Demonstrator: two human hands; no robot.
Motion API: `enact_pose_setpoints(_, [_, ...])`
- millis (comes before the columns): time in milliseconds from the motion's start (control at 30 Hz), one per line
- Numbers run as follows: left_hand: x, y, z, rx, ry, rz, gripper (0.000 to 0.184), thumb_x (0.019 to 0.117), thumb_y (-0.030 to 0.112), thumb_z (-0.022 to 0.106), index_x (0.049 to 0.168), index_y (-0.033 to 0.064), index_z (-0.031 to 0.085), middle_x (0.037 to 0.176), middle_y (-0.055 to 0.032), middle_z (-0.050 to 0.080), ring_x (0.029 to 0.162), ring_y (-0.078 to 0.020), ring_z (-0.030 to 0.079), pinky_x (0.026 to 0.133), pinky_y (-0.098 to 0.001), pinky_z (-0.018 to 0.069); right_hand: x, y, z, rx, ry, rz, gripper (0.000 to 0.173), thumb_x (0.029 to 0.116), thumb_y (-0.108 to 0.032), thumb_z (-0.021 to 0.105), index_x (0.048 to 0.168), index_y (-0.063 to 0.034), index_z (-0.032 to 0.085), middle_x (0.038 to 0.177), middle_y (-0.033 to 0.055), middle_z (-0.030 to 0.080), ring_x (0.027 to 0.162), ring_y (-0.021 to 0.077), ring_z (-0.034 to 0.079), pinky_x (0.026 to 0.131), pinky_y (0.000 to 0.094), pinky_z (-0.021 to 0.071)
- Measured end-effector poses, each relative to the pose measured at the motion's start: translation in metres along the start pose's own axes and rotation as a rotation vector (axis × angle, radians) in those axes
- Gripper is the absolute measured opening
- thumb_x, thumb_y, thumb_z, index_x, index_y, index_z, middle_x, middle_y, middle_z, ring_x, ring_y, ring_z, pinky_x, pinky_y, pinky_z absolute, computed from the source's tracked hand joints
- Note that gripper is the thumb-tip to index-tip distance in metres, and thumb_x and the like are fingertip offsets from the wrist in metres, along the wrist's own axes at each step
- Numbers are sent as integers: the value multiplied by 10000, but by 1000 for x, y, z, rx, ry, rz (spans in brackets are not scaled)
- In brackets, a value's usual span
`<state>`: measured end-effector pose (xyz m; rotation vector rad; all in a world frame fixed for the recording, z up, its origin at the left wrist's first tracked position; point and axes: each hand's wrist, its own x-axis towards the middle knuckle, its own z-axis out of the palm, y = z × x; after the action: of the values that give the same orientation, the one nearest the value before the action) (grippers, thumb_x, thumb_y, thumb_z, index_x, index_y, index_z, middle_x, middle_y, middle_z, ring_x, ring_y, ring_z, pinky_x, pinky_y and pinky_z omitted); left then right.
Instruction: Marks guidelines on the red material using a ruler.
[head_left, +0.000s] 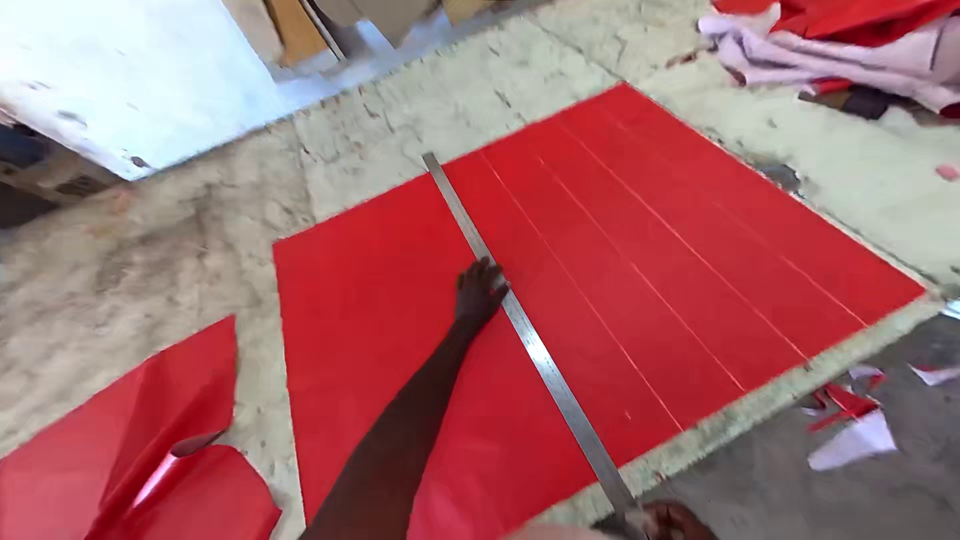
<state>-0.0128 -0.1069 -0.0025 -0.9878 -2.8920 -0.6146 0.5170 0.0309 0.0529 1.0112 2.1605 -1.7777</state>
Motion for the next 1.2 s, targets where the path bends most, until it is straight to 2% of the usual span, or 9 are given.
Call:
enact_pose_setpoints(100, [-1, 5, -3, 35, -61, -28, 672, 996, 611, 510, 1470, 136, 538, 1597, -114, 439, 1516, -332, 340, 1232, -637, 200, 23, -18, -12, -158, 77, -131, 242, 984, -195, 609, 1124, -13, 684, 980, 103, 708, 854, 201, 704, 788, 416, 614])
enact_pose_setpoints(200, [-5, 20, -16, 33, -45, -28, 633, 949, 573, 629, 1331, 68, 636, 1463, -193, 528, 1430, -413, 407, 1197, -646, 256, 83, -62, 6, -204, 36, -251, 186, 993, -193, 617, 1087, -54, 697, 907, 60, 708, 779, 176, 693, 734, 416, 612])
enact_pose_setpoints(300, [-43, 42, -27, 17, -86, 26, 670, 905, 598, 675, 1309, 62, 662, 1422, -196, 561, 1404, -423, 429, 1184, -647, 281, 150, -104, 38, -230, 82, -358, 215, 979, -159, 675, 1171, -62, 683, 959, 73, 732, 788, 179, 720, 745, 427, 635])
enact_pose_setpoints(433, [-104, 74, -25, 45, -189, 51, 867, 833, 735, 665, 1418, 100, 598, 1515, -147, 502, 1446, -385, 391, 1212, -628, 235, 204, -139, 56, -409, 134, -472, 316, 973, -151, 652, 1275, -60, 665, 994, 115, 742, 883, 256, 727, 817, 493, 607])
enact_pose_setpoints(500, [-119, 88, -27, 59, -284, -2, 1029, 785, 780, 681, 1518, 85, 486, 1627, -144, 374, 1519, -397, 284, 1234, -654, 160, 211, -144, 56, -475, 108, -462, 287, 968, -147, 635, 1241, -79, 694, 977, 120, 730, 878, 271, 711, 815, 509, 589])
enact_pose_setpoints(633, [-122, 101, -31, 99, -383, -59, 1134, 766, 775, 709, 1567, 38, 387, 1684, -165, 254, 1560, -417, 173, 1233, -684, 87, 207, -148, 59, -546, 80, -493, 255, 954, -136, 620, 1187, -95, 713, 921, 102, 724, 822, 257, 703, 766, 496, 589])
enact_pose_setpoints(833, [-110, 110, -37, 174, -457, -51, 1119, 790, 738, 721, 1529, -37, 394, 1653, -236, 269, 1552, -441, 181, 1219, -715, 93, 188, -164, 58, -744, 8, -444, 247, 931, -113, 640, 1174, -96, 677, 926, 131, 714, 854, 316, 711, 751, 541, 583])
enact_pose_setpoints(1100, [-113, 105, -29, 186, -428, 4, 1137, 798, 761, 692, 1514, -68, 389, 1627, -284, 280, 1534, -471, 210, 1198, -744, 104, 39, -63, -1, -857, -81, -217, 221, 901, -130, 675, 1113, -140, 739, 882, 93, 724, 821, 289, 705, 756, 549, 577])
enact_pose_setpoints(1200, [-112, 104, -28, 198, -427, 11, 1158, 794, 769, 688, 1514, -83, 376, 1623, -297, 280, 1532, -478, 214, 1192, -755, 108, 27, -52, -12, -757, -36, -199, 254, 920, -126, 651, 1150, -143, 758, 845, 63, 714, 763, 236, 683, 740, 511, 576])
